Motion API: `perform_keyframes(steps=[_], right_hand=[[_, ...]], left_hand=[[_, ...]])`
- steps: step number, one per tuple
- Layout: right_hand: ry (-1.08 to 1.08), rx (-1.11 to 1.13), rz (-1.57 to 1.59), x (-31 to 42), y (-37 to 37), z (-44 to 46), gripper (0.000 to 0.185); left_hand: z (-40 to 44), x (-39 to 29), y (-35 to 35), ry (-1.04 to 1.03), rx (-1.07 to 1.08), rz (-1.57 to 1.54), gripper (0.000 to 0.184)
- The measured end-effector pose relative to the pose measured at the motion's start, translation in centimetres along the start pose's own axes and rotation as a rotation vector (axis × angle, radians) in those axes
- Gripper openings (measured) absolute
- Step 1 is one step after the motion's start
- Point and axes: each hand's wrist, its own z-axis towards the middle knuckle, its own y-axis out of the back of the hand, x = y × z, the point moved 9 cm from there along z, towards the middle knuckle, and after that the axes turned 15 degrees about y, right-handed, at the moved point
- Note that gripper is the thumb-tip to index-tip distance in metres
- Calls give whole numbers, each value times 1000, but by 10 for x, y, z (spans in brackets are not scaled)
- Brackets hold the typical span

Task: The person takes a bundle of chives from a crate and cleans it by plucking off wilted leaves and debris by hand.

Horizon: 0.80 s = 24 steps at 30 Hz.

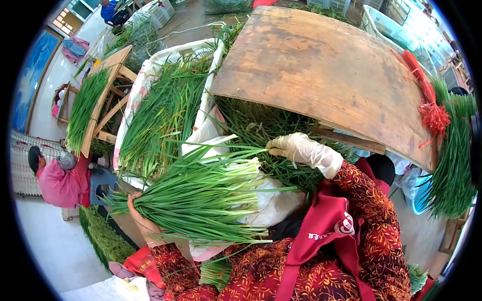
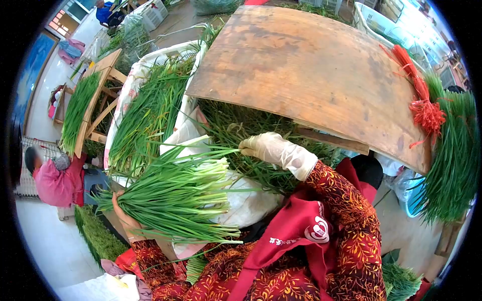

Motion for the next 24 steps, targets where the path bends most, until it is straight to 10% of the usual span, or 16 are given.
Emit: perform_keyframes(steps=[24], right_hand=[[-170,-177,5,-27,11,-52,25]], left_hand=[[-6,-15,-16,-94,-6,61,32]])
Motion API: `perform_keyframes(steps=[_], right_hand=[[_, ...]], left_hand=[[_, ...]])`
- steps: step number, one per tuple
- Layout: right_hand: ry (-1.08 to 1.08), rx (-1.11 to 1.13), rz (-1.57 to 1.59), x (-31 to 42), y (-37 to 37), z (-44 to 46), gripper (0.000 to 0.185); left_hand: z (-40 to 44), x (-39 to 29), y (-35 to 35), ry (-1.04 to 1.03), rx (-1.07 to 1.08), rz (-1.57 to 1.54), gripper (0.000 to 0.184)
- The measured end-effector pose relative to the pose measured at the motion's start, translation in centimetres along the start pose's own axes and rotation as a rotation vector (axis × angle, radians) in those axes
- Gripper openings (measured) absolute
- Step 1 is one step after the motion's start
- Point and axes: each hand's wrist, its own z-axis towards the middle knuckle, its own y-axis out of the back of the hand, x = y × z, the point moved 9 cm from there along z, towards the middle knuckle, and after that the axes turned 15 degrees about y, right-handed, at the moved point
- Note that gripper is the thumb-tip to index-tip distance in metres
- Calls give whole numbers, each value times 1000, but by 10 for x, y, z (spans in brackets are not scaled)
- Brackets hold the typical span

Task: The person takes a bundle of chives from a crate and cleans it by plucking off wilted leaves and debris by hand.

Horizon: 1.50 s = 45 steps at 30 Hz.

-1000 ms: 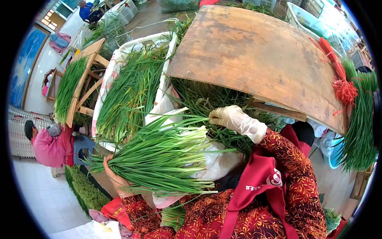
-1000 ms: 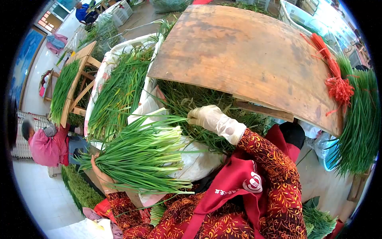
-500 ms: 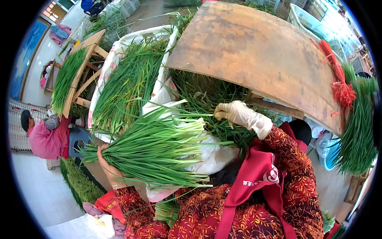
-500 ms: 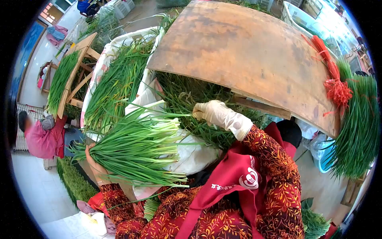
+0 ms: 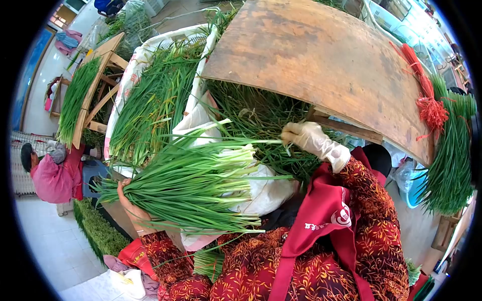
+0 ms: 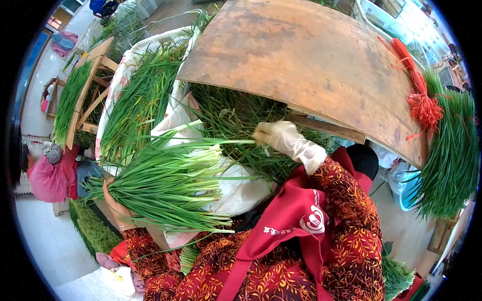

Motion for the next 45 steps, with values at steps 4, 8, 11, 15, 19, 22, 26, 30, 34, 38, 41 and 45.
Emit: perform_keyframes(steps=[4,8,11,15,19,22,26,30,34,38,41,45], right_hand=[[-513,538,-320,-89,-16,-65,30],[-414,610,-476,-84,-14,-69,38],[-80,125,-133,3,12,-7,42],[54,185,-43,25,-23,39,42],[137,140,-87,29,-28,49,34],[122,106,-79,31,-18,44,29],[166,17,-55,30,-7,34,27],[126,-10,-41,37,-4,29,26],[105,-118,134,40,4,23,20],[25,-247,332,41,14,17,16],[-66,-241,430,37,14,14,14],[-168,-160,530,32,8,11,14]], left_hand=[[-5,5,6,-6,-11,26,31],[0,15,6,123,47,-135,32],[1,11,3,94,39,-67,34],[-8,-5,-2,-72,6,127,36],[-4,4,6,-33,13,64,36],[-6,2,7,-35,1,120,37],[-7,-1,4,-50,-4,148,39],[-12,-10,-2,-111,-32,193,40],[-8,-6,3,-13,-21,169,41],[-13,-13,-1,-79,-22,199,40],[-5,-1,3,-6,13,3,38],[-4,-1,4,-11,28,-26,37]])
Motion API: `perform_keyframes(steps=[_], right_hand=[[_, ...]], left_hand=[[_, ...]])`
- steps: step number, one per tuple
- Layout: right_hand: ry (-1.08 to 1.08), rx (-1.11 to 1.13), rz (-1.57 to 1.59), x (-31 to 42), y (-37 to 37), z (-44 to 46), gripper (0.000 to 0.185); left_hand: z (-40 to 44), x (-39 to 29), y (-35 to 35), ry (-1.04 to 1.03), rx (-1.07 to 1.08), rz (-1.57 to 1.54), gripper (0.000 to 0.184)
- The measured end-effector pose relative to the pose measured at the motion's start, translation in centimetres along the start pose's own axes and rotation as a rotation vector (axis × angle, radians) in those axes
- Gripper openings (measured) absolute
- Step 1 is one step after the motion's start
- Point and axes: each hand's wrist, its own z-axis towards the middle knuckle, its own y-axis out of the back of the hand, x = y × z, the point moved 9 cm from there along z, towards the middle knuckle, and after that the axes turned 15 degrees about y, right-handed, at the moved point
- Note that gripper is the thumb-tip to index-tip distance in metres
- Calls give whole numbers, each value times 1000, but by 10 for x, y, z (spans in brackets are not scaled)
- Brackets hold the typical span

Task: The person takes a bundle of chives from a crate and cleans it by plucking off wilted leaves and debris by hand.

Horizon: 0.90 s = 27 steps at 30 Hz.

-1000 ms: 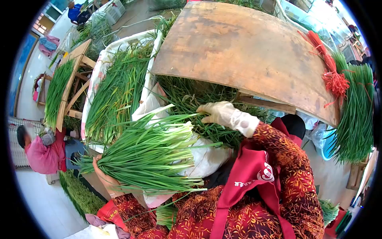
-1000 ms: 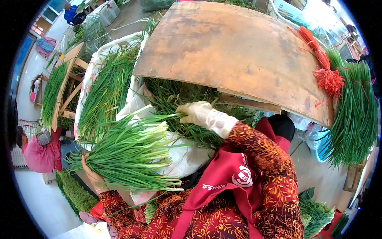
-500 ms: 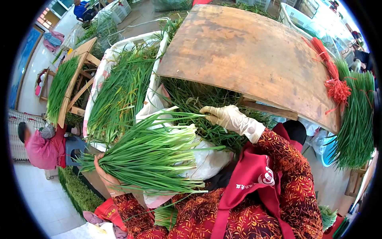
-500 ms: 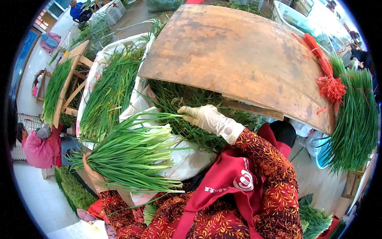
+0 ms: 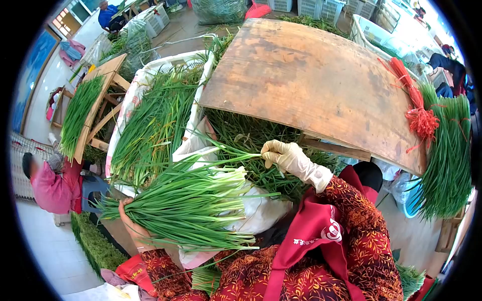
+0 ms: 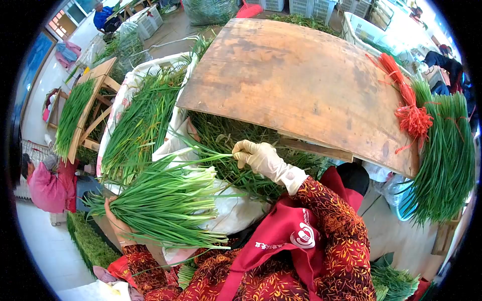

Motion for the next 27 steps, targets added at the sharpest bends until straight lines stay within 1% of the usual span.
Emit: perform_keyframes(steps=[3,6,7,8,9,11,12,14,15,16,17,18,19,20,21,22,23,25,27], right_hand=[[9,-55,146,-7,-1,-2,13],[-7,-145,304,-22,4,-8,14],[-16,-181,351,-26,7,-11,14],[-54,-215,295,-31,16,-17,15],[-68,-272,338,-40,25,-22,15],[-41,-343,335,-68,47,-32,15],[-41,-337,325,-70,53,-35,15],[-128,-313,272,-80,60,-52,14],[-167,-297,247,-71,60,-59,14],[-133,-305,188,-52,64,-67,14],[-67,-287,103,-22,72,-70,12],[-57,-376,218,5,80,-76,11],[-78,-420,94,36,94,-80,9],[-28,-489,58,61,111,-84,8],[58,-574,75,93,127,-92,9],[87,-772,-137,120,149,-102,11],[296,-795,-241,149,170,-102,15],[531,-820,-253,196,184,-96,20],[677,-909,-257,229,159,-70,21]], left_hand=[[1,2,0,47,-10,-36,36],[12,20,8,168,59,-161,35],[10,17,10,117,25,-99,34],[6,15,10,65,-8,-38,34],[3,11,9,14,-40,23,34],[6,20,12,73,-18,-37,35],[7,25,12,102,-4,-68,35],[6,24,11,53,-20,-19,37],[4,19,8,24,-33,6,37],[-2,12,4,-7,-47,91,39],[-5,6,-3,-31,-30,100,39],[-6,-4,-7,-58,-24,114,38],[-7,-16,-8,-87,-27,136,38],[1,-5,2,82,-109,-15,36],[-1,-15,-5,68,-103,-25,36],[-3,-25,-12,54,-98,-35,36],[-12,-51,-25,-102,-123,20,30],[-4,-52,-30,130,-199,-382,18],[12,-38,-32,208,13,-666,16]])
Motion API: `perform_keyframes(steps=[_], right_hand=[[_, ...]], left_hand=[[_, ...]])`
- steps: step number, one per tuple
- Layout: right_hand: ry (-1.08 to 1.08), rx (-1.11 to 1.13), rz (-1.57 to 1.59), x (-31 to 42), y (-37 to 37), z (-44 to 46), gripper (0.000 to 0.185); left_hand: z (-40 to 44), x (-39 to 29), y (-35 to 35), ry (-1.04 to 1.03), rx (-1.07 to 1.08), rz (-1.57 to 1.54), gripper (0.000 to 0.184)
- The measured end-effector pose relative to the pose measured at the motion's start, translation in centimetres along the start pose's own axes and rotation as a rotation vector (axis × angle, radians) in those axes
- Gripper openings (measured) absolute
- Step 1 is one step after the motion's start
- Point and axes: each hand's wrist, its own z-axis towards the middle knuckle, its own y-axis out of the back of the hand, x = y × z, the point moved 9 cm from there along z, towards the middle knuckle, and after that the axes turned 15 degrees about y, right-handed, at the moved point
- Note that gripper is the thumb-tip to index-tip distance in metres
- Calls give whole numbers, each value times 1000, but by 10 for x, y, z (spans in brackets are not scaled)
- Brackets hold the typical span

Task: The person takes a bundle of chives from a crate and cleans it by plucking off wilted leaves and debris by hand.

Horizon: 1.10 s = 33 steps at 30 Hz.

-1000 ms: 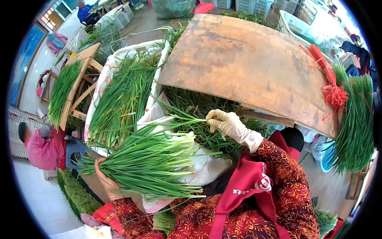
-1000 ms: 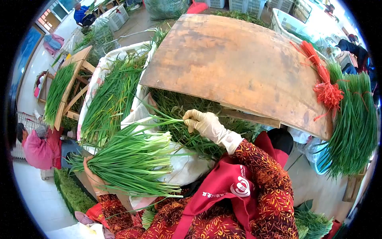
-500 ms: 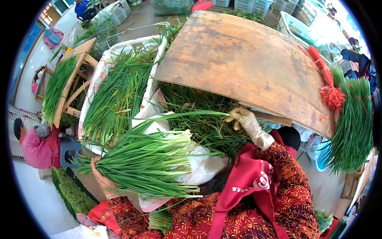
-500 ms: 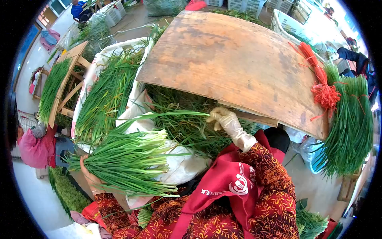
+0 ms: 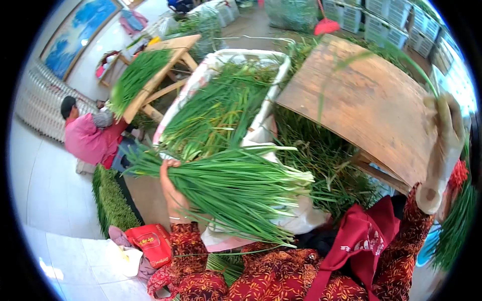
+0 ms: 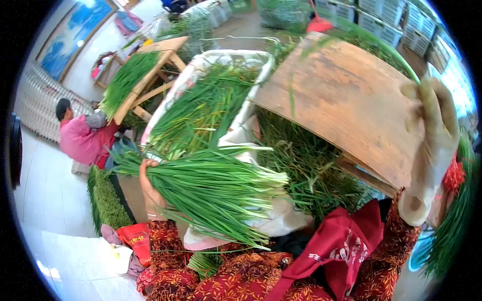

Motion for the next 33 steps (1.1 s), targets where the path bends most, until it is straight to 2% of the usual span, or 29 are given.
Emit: perform_keyframes(steps=[1,2,3,5,6,8,10,12,13,16,17,20,22,24,26,27,29,30,31,32,33], right_hand=[[61,-58,9,20,-22,7,22],[64,-13,65,31,-56,8,21],[-27,89,101,48,-99,-1,19],[-94,319,573,56,-183,-25,16],[-207,433,723,60,-223,-48,13],[-214,583,885,65,-290,-95,9],[-262,828,767,72,-323,-137,8],[-320,1010,629,71,-332,-159,8],[-320,1018,627,67,-334,-163,9],[-331,1026,597,44,-330,-173,11],[-328,1023,583,38,-326,-174,13],[-341,976,507,17,-305,-166,16],[-323,924,396,-10,-278,-152,20],[-416,1028,252,-58,-258,-150,22],[65,1504,-678,-97,-246,-147,19],[148,1496,-749,-95,-244,-144,17],[403,1154,-485,-54,-255,-127,20],[513,978,-355,-17,-258,-120,21],[311,1107,-281,0,-274,-120,25],[177,1123,-85,13,-283,-132,24],[34,1126,104,24,-293,-143,24]], left_hand=[[9,2,7,19,-27,-42,16],[14,3,9,37,-51,-83,17],[9,6,-7,154,-4,-135,16],[-1,4,-20,193,-94,-117,20],[-5,4,-27,226,-106,-111,27],[-4,1,-38,243,-2,-121,33],[-4,-2,-45,214,59,-114,37],[-8,-8,-54,135,78,-97,38],[-13,-9,-57,119,33,-146,32],[-12,1,-51,183,128,-193,25],[-12,-1,-49,161,101,-124,21],[-10,0,-30,147,-17,-112,20],[-8,3,-26,148,3,-159,19],[-11,8,-22,179,-13,-185,19],[-13,11,-23,181,40,-213,19],[-12,11,-25,182,73,-226,20],[-9,6,-30,153,152,-178,20],[-16,0,-27,25,54,-12,21],[-28,-8,-32,-98,-30,157,23],[-40,-13,-47,-215,-86,323,26],[-48,-11,-67,-35,-83,269,35]])
